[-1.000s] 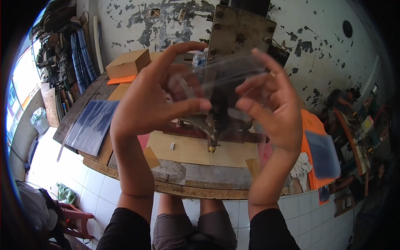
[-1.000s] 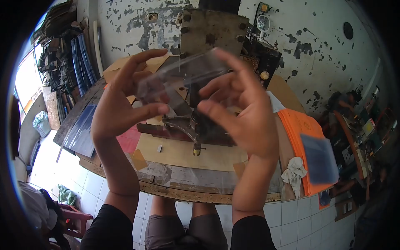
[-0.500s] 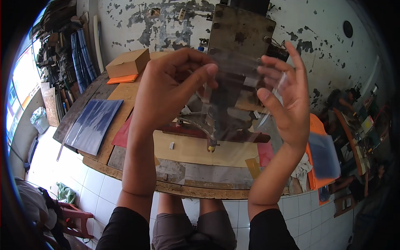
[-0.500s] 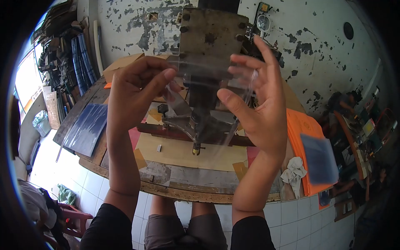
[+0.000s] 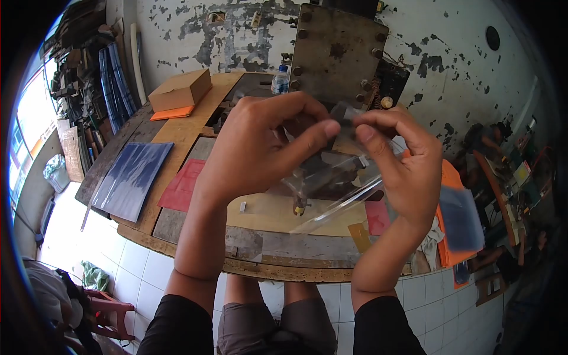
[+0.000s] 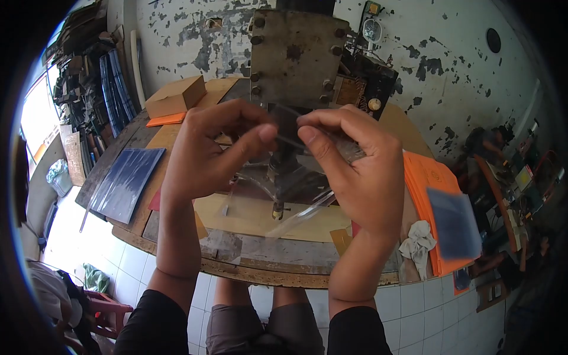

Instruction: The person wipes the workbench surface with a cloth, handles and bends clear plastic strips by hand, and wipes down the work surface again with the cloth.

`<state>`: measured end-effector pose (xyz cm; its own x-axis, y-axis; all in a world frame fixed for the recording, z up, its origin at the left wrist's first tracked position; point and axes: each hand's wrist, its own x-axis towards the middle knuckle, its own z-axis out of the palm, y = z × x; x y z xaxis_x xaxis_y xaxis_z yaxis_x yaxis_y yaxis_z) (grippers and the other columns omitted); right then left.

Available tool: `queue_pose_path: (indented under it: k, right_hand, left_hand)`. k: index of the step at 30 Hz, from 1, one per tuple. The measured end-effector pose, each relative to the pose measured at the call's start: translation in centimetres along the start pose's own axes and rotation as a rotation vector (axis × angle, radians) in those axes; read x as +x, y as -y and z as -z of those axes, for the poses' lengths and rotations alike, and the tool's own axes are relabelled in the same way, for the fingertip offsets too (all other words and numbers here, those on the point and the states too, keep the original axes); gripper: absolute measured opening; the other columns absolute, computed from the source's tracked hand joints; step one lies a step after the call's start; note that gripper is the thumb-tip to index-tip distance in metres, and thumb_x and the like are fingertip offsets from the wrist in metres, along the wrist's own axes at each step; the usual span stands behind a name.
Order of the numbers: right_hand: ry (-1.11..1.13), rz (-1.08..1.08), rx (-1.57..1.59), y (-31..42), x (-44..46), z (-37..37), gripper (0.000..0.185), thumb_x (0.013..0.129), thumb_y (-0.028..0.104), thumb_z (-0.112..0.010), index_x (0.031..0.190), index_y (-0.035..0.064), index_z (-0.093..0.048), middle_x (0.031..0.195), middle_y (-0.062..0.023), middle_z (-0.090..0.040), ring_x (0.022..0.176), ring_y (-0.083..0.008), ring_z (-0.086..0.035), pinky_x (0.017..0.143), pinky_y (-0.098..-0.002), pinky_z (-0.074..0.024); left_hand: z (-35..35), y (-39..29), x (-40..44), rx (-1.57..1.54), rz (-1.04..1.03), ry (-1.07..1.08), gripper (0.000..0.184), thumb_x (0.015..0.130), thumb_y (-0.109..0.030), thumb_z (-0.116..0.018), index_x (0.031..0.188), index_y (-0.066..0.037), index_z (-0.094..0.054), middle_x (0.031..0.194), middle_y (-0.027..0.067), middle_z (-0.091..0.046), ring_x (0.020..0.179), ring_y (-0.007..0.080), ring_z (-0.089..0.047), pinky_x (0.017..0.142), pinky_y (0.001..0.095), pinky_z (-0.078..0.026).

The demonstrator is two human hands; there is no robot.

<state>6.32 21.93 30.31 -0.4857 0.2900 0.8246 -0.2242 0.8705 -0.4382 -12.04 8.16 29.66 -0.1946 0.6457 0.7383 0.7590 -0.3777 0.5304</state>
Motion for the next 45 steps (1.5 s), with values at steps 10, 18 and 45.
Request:
queue_pose_path:
  k: [10, 18, 45]
  right_hand:
    - [-0.078, -0.054, 0.024, 0.55, 0.0, 0.01, 0.018, 0.1, 0.011, -0.08, 0.116, 0.0015, -0.08, 0.099, -0.0032, -0.077, 0.088, -0.008, -0.067, 0.08, -0.0249, -0.054]
    - [-0.104, -0.054, 0.031, 0.14, -0.03, -0.16, 0.016, 0.102, 0.012, -0.079, 0.114, 0.0011, -0.081, 0.097, -0.0029, -0.077, 0.087, -0.0066, -0.066, 0.08, -0.0236, -0.0516]
    - [-0.102, -0.046, 0.041, -0.05, 0.0, -0.06, 0.015, 0.102, 0.01, -0.078, 0.113, -0.0001, -0.081, 0.098, -0.0038, -0.078, 0.089, -0.0081, -0.068, 0.082, -0.0246, -0.0533]
  left_hand:
    - [0.0, 0.11, 0.03, -0.196, 0.11, 0.091, 0.022, 0.103, -0.015, -0.078, 0.115, 0.004, -0.078, 0.096, 0.0103, -0.083, 0.09, 0.0143, -0.08, 0.078, 0.027, -0.062]
    - [0.09, -0.07, 0.04, -0.199, 0.125, 0.1, 0.023, 0.103, -0.014, -0.078, 0.116, 0.004, -0.079, 0.095, 0.01, -0.083, 0.083, 0.0123, -0.077, 0.075, 0.0267, -0.062]
    - [-0.01, 0.12, 0.07, -0.28, 0.16, 0.111, 0.026, 0.103, -0.017, -0.079, 0.116, 0.006, -0.077, 0.093, 0.0117, -0.083, 0.08, 0.0117, -0.076, 0.071, 0.0254, -0.06]
